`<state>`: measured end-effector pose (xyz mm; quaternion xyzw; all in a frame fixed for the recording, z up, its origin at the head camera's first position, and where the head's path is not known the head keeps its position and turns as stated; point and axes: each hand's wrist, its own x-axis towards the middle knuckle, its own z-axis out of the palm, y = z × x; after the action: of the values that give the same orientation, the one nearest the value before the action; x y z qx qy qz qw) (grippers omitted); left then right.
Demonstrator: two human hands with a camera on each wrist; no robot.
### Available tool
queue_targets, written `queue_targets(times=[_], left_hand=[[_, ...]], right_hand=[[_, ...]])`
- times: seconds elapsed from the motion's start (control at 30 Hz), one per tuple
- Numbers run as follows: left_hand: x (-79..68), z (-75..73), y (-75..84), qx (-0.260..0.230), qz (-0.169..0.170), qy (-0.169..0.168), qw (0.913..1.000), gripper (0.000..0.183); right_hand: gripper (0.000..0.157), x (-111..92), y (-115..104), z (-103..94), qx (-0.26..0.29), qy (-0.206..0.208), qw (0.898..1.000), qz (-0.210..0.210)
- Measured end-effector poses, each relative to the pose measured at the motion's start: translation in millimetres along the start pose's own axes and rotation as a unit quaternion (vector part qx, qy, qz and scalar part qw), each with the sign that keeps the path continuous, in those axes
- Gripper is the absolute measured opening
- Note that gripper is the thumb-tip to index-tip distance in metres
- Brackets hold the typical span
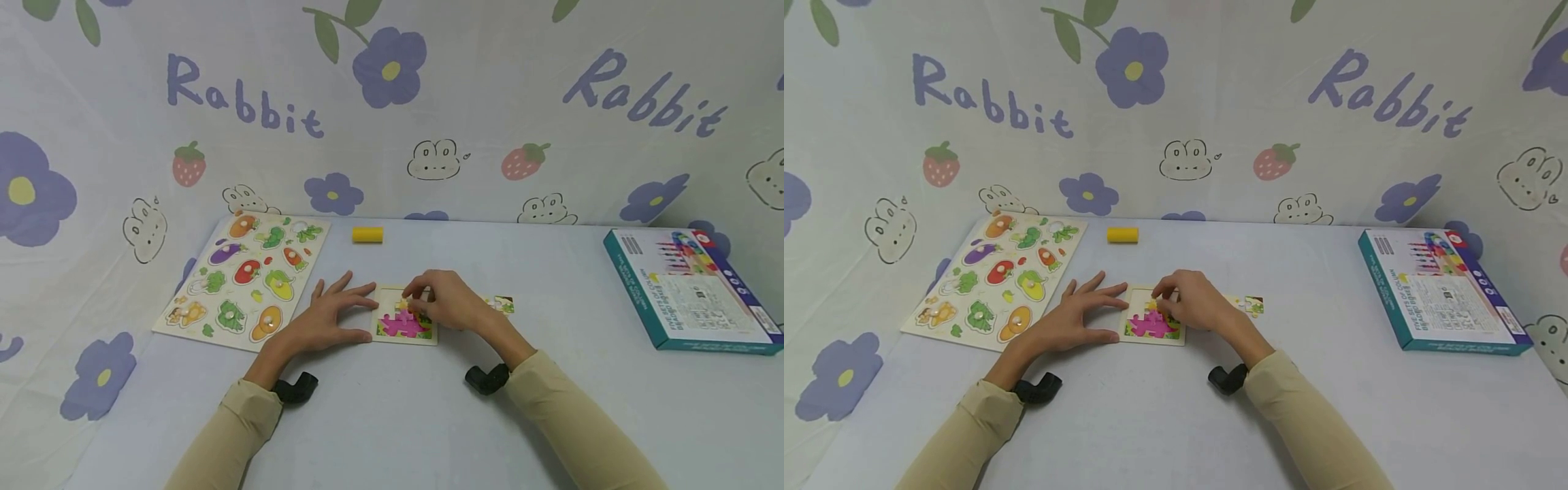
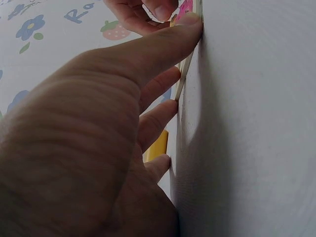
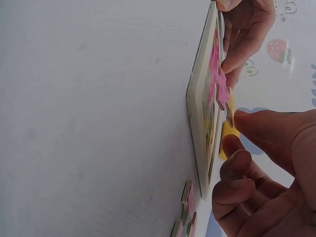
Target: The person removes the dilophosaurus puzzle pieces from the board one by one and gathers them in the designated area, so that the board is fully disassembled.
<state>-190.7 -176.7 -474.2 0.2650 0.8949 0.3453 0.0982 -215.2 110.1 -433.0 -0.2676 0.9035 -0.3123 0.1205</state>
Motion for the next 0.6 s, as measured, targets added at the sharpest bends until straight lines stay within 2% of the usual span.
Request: queue_targets(times=[0.6], left_hand=[[0.8,0.4,-1.8,0.002,0.006,-0.001,1.0,0.055]], right_hand=[[0.017,-0.8,2.3,1.5,0.031,0.019,0.999,0.025]])
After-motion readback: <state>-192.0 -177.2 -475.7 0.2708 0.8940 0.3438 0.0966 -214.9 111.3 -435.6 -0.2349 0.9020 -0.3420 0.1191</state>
